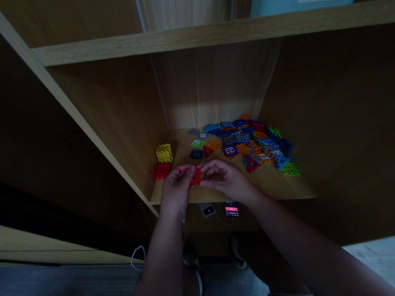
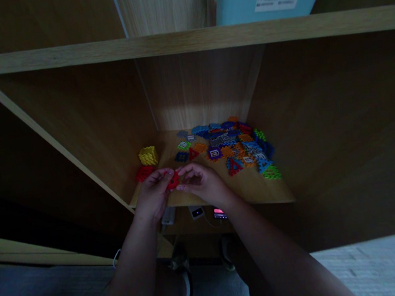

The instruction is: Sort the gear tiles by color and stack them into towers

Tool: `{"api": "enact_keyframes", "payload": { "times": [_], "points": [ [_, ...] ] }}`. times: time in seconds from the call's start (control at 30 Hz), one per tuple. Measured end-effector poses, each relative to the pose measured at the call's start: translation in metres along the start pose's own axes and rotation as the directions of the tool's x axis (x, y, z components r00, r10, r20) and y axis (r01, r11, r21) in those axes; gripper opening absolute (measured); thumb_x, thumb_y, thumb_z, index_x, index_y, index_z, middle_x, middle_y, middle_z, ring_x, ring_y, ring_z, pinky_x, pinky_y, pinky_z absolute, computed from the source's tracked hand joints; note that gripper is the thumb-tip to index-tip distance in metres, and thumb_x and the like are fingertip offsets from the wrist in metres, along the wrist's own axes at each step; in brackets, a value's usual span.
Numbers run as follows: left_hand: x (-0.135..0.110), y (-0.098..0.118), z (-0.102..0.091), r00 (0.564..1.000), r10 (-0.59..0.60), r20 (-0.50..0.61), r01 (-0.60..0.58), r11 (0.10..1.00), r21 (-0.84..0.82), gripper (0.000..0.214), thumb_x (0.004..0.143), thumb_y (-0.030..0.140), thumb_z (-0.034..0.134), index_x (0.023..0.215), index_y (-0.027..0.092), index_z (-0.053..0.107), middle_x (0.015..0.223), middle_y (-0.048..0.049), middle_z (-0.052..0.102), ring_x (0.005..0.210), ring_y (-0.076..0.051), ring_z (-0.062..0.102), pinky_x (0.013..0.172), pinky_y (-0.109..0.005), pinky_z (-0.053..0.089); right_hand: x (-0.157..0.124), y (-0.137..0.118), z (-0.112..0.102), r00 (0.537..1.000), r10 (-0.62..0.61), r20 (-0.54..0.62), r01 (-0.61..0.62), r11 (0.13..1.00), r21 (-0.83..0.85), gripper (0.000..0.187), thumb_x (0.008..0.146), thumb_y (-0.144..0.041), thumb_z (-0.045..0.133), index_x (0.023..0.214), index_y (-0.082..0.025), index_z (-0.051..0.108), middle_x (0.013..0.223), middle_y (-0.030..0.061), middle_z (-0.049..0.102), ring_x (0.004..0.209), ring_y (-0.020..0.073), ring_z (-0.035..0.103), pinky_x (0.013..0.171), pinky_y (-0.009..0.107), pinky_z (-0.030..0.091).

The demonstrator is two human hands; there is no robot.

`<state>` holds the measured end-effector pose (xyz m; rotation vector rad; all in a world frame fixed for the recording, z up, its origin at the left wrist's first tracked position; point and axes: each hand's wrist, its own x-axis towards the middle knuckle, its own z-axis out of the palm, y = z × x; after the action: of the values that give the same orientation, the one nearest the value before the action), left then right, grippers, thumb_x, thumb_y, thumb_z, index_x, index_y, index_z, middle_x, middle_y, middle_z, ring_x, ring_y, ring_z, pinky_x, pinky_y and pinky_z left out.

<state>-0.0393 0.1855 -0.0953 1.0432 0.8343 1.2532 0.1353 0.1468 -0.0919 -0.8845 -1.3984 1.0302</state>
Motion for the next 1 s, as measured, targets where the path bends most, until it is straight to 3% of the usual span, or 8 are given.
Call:
{"api": "enact_keyframes", "payload": {
  "times": [0.2, 0.4, 0.57, 0.67, 0.77, 0.87, 0.93, 1.0],
  "points": [
    [-0.001, 0.001, 0.001, 0.999, -0.023, -0.033, 0.022, 1.000, -0.015, 0.048, 0.070, 0.046, 0.095, 0.103, 0.018, 0.074, 0.090, -0.0032, 0.074, 0.076, -0.014, 0.068, 0.065, -0.022, 0.051, -0.003, 0.000, 0.000, 0.998, -0.033, -0.060, 0.023, 0.987, -0.157, 0.035, 0.080, -0.044, 0.092, 0.106, -0.029, 0.074, 0.100, 0.0018, 0.078, 0.082, 0.0186, 0.070, 0.078, 0.035, 0.057],
    [0.000, -0.003, 0.002, 0.997, 0.043, -0.057, -0.042, 0.999, 0.022, 0.053, 0.076, 0.057, 0.091, 0.106, 0.020, 0.068, 0.093, -0.0026, 0.073, 0.074, -0.015, 0.068, 0.062, -0.023, 0.052, -0.003, 0.002, 0.003, 0.995, -0.036, -0.093, 0.023, 0.990, -0.139, 0.036, 0.080, -0.045, 0.090, 0.098, -0.027, 0.064, 0.113, 0.0035, 0.078, 0.074, 0.0154, 0.063, 0.070, 0.032, 0.055],
    [-0.008, 0.001, 0.010, 0.988, 0.111, -0.109, -0.097, 0.988, 0.123, 0.059, 0.090, 0.075, 0.070, 0.116, 0.023, 0.061, 0.077, 0.0005, 0.070, 0.061, -0.017, 0.066, 0.057, -0.026, 0.052, 0.007, 0.002, -0.005, 0.939, -0.009, -0.344, 0.015, 1.000, 0.015, 0.050, 0.073, -0.049, 0.092, 0.089, -0.027, 0.050, 0.109, 0.0015, 0.076, 0.066, 0.0123, 0.056, 0.057, 0.027, 0.051],
    [-0.020, 0.003, 0.017, 0.979, 0.180, -0.097, -0.150, 0.954, 0.258, 0.055, 0.094, 0.077, 0.062, 0.091, 0.023, 0.067, 0.062, 0.0021, 0.062, 0.052, -0.015, 0.058, 0.052, -0.025, 0.044, 0.021, 0.000, -0.008, 0.895, 0.012, -0.446, 0.022, 0.997, 0.072, 0.054, 0.071, -0.049, 0.092, 0.088, -0.027, 0.046, 0.111, 0.0012, 0.074, 0.067, 0.0123, 0.057, 0.050, 0.024, 0.044],
    [-0.031, 0.007, 0.018, 0.984, 0.112, 0.140, -0.151, 0.937, 0.316, 0.070, 0.096, 0.080, 0.054, 0.061, 0.021, 0.067, 0.046, 0.0010, 0.051, 0.042, -0.012, 0.046, 0.048, -0.025, 0.035, 0.041, 0.004, 0.003, 0.918, 0.029, -0.396, 0.003, 0.997, 0.080, 0.053, 0.071, -0.051, 0.091, 0.088, -0.027, 0.047, 0.113, 0.0027, 0.074, 0.078, 0.0160, 0.064, 0.054, 0.025, 0.045],
    [-0.037, 0.016, 0.014, 0.846, -0.125, 0.518, -0.075, 0.935, 0.347, 0.078, 0.096, 0.083, 0.049, 0.058, 0.021, 0.074, 0.039, -0.0009, 0.049, 0.034, -0.011, 0.039, 0.044, -0.027, 0.029, 0.061, 0.015, 0.026, 0.970, 0.030, -0.243, -0.020, 0.999, 0.041, 0.053, 0.072, -0.054, 0.088, 0.086, -0.027, 0.045, 0.115, 0.0034, 0.075, 0.086, 0.0185, 0.067, 0.064, 0.029, 0.050],
    [-0.038, 0.023, 0.011, 0.732, -0.205, 0.649, -0.096, 0.913, 0.396, 0.077, 0.096, 0.083, 0.050, 0.058, 0.020, 0.076, 0.039, -0.0008, 0.049, 0.033, -0.010, 0.038, 0.044, -0.026, 0.028, 0.073, 0.024, 0.041, 0.990, -0.008, -0.138, 0.005, 1.000, -0.021, 0.051, 0.073, -0.052, 0.087, 0.084, -0.027, 0.045, 0.115, 0.0041, 0.076, 0.087, 0.0177, 0.067, 0.073, 0.031, 0.051],
    [-0.037, 0.027, 0.008, 0.683, -0.220, 0.696, -0.150, 0.891, 0.429, 0.076, 0.097, 0.081, 0.052, 0.058, 0.020, 0.075, 0.039, 0.0003, 0.047, 0.034, -0.009, 0.038, 0.044, -0.025, 0.029, 0.081, 0.033, 0.052, 0.995, -0.041, -0.089, 0.034, 0.997, -0.072, 0.048, 0.075, -0.051, 0.086, 0.084, -0.026, 0.046, 0.113, 0.0043, 0.077, 0.083, 0.0162, 0.065, 0.075, 0.032, 0.051]
  ]
}}
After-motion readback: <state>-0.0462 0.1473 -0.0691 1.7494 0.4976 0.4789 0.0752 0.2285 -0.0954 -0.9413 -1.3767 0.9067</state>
